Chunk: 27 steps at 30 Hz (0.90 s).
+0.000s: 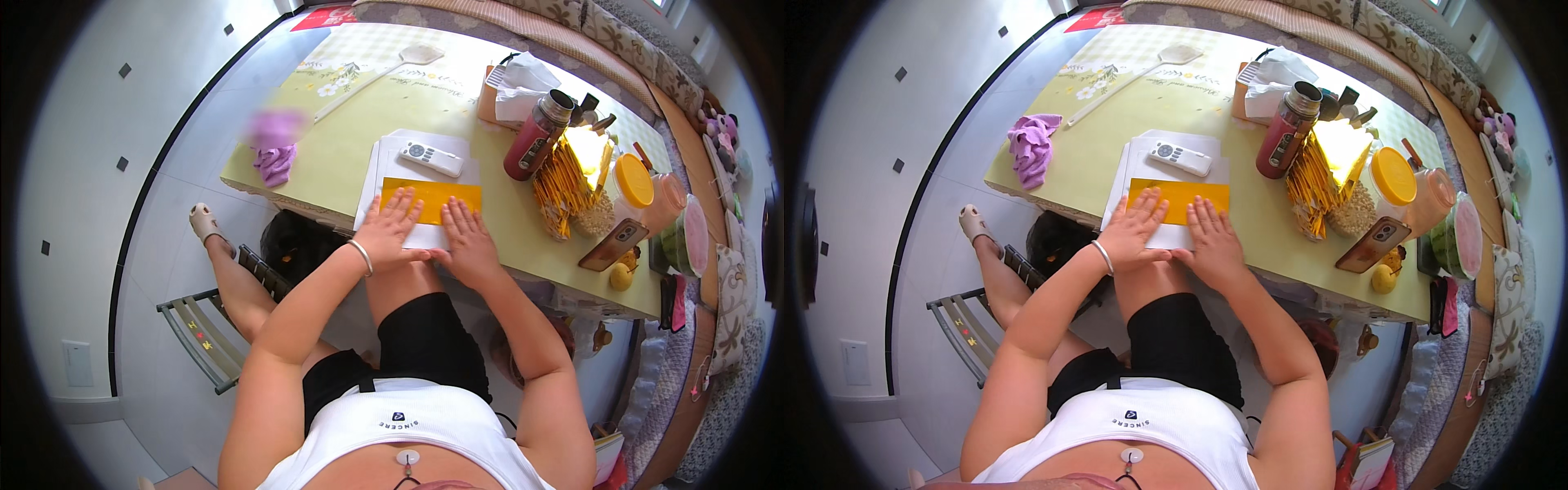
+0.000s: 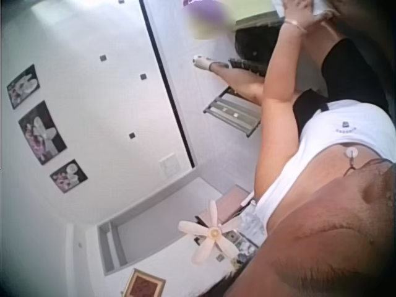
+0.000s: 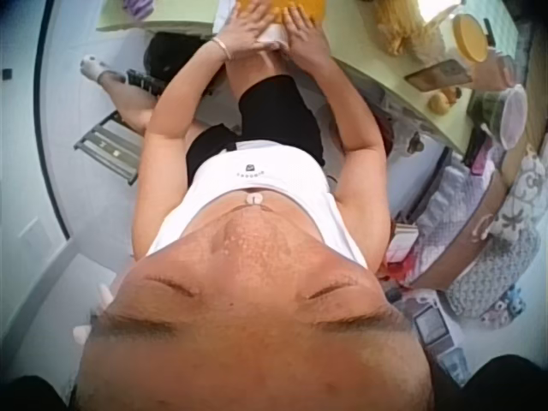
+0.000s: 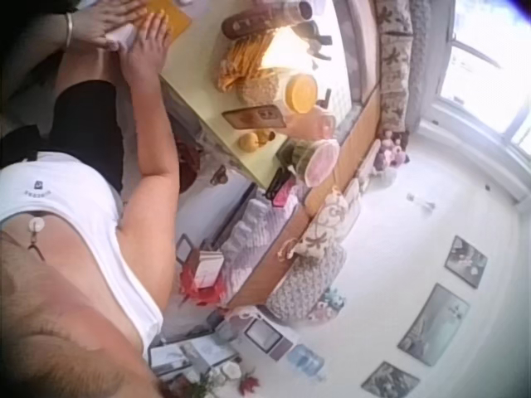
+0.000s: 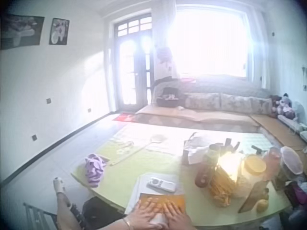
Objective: The person sits at a table and folds a yellow sheet of paper by hand. They repeatedly fold the paper into smaller sections, creasing the edges, and occasionally unfolding it to adjust the alignment before refolding.
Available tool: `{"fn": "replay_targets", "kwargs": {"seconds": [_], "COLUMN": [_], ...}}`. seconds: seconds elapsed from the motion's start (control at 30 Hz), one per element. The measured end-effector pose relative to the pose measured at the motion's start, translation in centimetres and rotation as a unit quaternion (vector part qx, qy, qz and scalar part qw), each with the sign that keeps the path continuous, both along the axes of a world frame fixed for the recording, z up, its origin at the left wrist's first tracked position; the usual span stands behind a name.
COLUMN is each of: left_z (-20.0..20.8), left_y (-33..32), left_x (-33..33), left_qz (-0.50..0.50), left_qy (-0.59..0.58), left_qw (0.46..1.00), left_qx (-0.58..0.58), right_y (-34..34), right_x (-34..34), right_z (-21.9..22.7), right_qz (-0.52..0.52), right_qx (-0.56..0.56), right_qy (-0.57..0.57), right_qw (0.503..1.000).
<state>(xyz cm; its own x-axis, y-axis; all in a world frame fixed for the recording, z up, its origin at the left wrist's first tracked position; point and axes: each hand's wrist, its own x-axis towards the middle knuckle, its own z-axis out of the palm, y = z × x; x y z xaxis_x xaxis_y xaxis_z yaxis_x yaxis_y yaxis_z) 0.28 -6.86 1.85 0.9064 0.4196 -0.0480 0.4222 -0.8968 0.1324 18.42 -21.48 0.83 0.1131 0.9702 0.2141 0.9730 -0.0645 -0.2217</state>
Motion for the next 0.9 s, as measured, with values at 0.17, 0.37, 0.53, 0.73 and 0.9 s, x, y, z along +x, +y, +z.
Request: {"fn": "replay_targets", "kwargs": {"seconds": [0.17, 0.37, 0.53, 0.73, 0.9], "left_z": [0.4, 1.9, 2.6, 0.8, 1.5], "left_y": [2.6, 7.5, 8.5, 5.6, 4.3], "left_x": [-2.0, 2.4, 3.0, 0.7, -0.2], "left_qz": [0.057, 0.155, 0.197, 0.259, 0.338], "left_qy": [-0.098, -0.203, -0.169, -0.41, -0.373], "left_qw": [0.994, 0.965, 0.948, 0.692, 0.664], "left_qx": [0.014, -0.066, -0.182, -0.535, -0.553], "right_y": [-2.5, 1.1, 2.8, 2.8, 2.4], "right_x": [4.4, 4.1, 4.8, 5.1, 5.3], "right_z": [0.1, 1.9, 0.5, 0.9, 1.5], "right_qz": [-0.005, -0.127, -0.181, -0.177, -0.192], "right_qx": [0.032, 0.097, 0.09, 0.111, 0.102], "right_qy": [-0.038, 0.498, 0.601, 0.698, 0.71], "right_qw": [0.999, 0.852, 0.773, 0.684, 0.67]}}
